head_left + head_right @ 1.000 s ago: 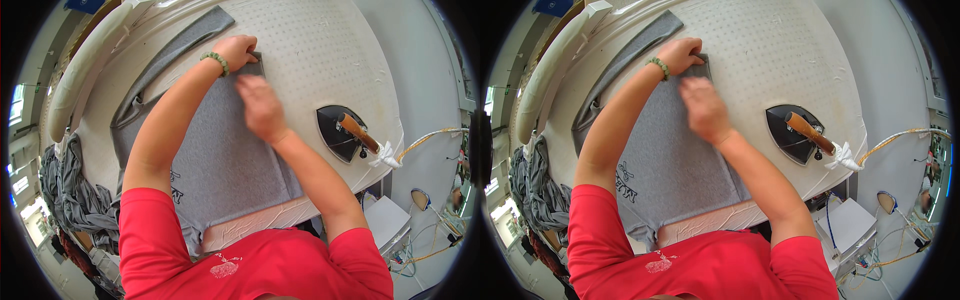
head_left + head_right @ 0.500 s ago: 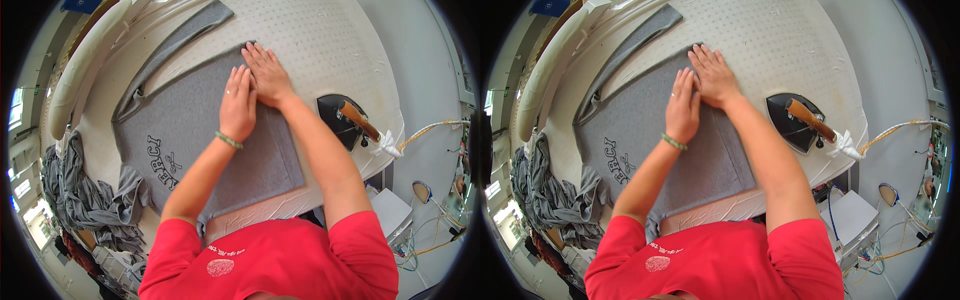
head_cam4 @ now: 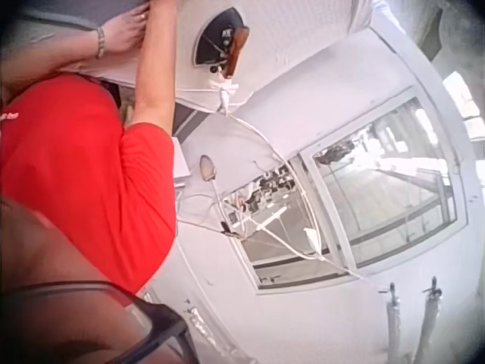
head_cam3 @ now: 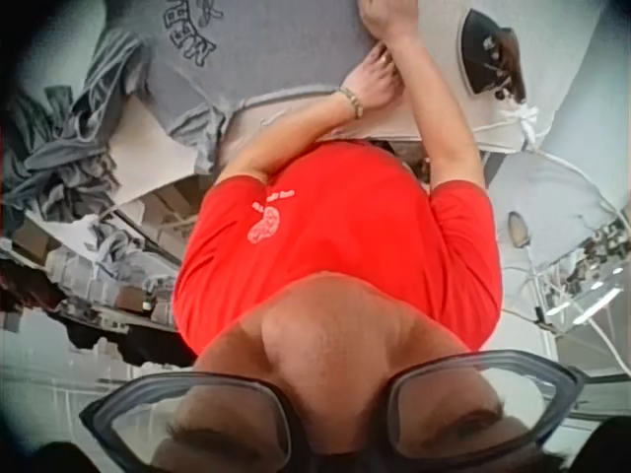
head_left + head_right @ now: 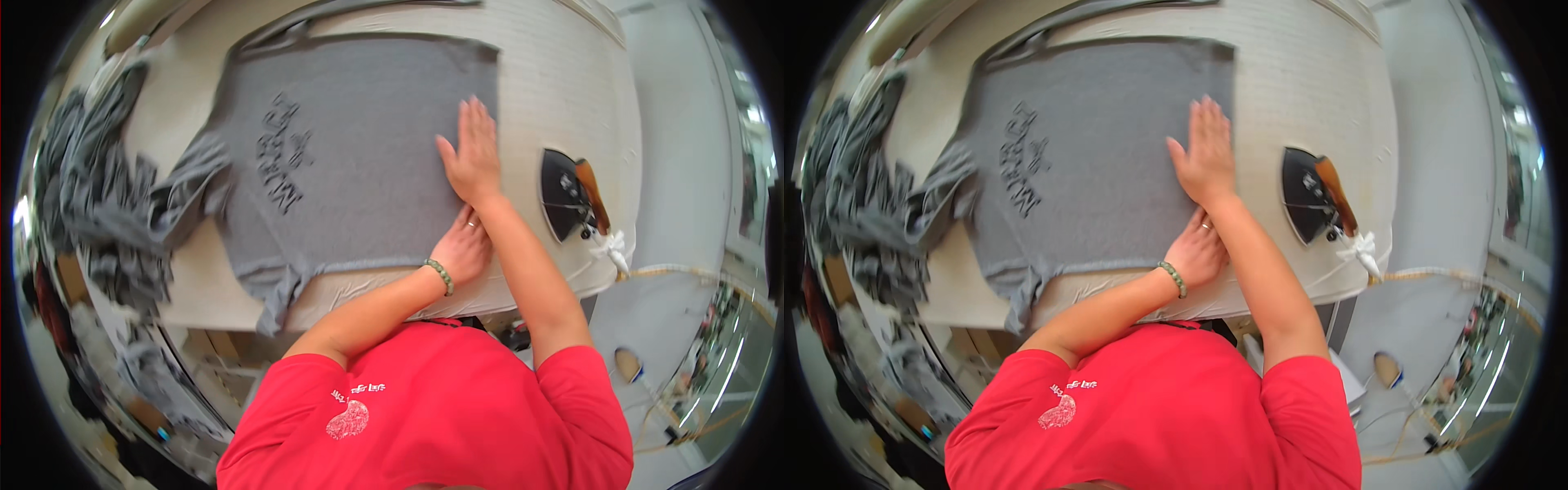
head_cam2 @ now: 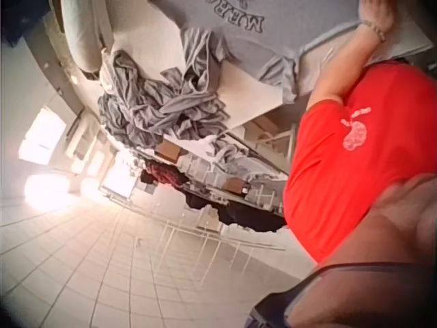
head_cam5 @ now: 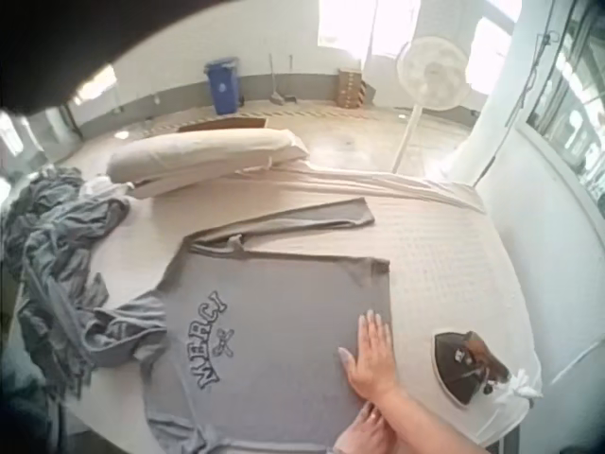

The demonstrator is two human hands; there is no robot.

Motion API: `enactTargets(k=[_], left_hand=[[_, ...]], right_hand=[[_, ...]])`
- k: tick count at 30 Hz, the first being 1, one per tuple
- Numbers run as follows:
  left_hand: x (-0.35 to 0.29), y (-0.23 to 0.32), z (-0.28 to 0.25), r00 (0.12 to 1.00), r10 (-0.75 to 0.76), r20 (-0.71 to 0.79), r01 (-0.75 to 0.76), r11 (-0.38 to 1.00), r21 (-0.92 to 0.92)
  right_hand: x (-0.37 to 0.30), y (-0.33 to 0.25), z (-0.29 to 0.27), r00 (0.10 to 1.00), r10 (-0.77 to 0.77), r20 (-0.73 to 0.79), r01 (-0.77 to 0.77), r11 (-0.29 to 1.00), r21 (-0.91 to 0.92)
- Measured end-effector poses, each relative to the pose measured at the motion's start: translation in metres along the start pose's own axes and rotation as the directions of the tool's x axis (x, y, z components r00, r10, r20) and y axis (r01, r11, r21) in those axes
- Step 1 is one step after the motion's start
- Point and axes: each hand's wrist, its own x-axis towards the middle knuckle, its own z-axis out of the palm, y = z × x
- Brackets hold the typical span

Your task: Ironing and folding grey hoodies on an industrial pressing table.

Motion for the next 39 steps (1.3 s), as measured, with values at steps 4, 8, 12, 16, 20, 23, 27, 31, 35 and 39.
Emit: enactTargets(k=[4, 8, 12, 16, 20, 23, 27, 31, 35, 39], left_hand=[[-0.067, -0.022, -0.016, 0.962, 0.102, -0.253, -0.19, 0.917, -0.351], [-0.213, -0.085, -0.09, 0.485, -0.647, -0.588, 0.802, 0.597, 0.004], [-0.329, -0.054, -0.086, 0.213, -0.825, -0.523, 0.953, 0.293, -0.073], [-0.363, -0.027, -0.085, 0.144, -0.964, -0.223, 0.925, 0.211, -0.315], [-0.4, -0.066, -0.1, 0.099, -0.973, -0.208, 0.808, 0.201, -0.555], [-0.384, -0.12, -0.147, -0.08, -0.995, 0.051, 0.151, -0.063, -0.986], [-0.379, -0.231, -0.186, 0.016, -0.978, 0.206, -0.265, -0.203, -0.943], [-0.367, -0.373, -0.21, -0.067, -0.996, 0.051, -0.152, -0.041, -0.988], [-0.327, -0.394, -0.294, -0.13, -0.911, -0.392, 0.15, 0.373, -0.916], [-0.343, -0.377, -0.267, 0.018, -0.607, -0.795, 0.638, 0.618, -0.458]], right_hand=[[-0.034, 0.017, -0.008, 0.999, 0.023, -0.027, -0.022, 0.999, 0.038], [-0.032, 0.021, -0.004, 0.999, 0.023, -0.029, -0.024, 0.999, -0.031], [-0.03, 0.018, 0.006, 0.999, 0.008, -0.035, -0.009, 0.999, -0.035], [-0.039, 0.015, 0.006, 1.0, 0.016, -0.024, -0.017, 0.999, -0.051], [-0.069, 0.006, -0.005, 1.0, -0.003, 0.0, 0.003, 0.999, -0.045], [-0.088, 0.003, -0.009, 1.0, 0.017, 0.015, -0.016, 0.999, -0.039], [-0.102, -0.008, -0.018, 0.999, 0.038, 0.024, -0.038, 0.999, -0.032], [-0.102, -0.007, -0.016, 0.998, 0.042, 0.048, -0.039, 0.998, -0.044], [-0.101, -0.004, -0.019, 0.996, 0.057, 0.07, -0.05, 0.994, -0.098], [-0.082, -0.021, -0.027, 0.984, 0.073, 0.163, -0.039, 0.978, -0.203]])
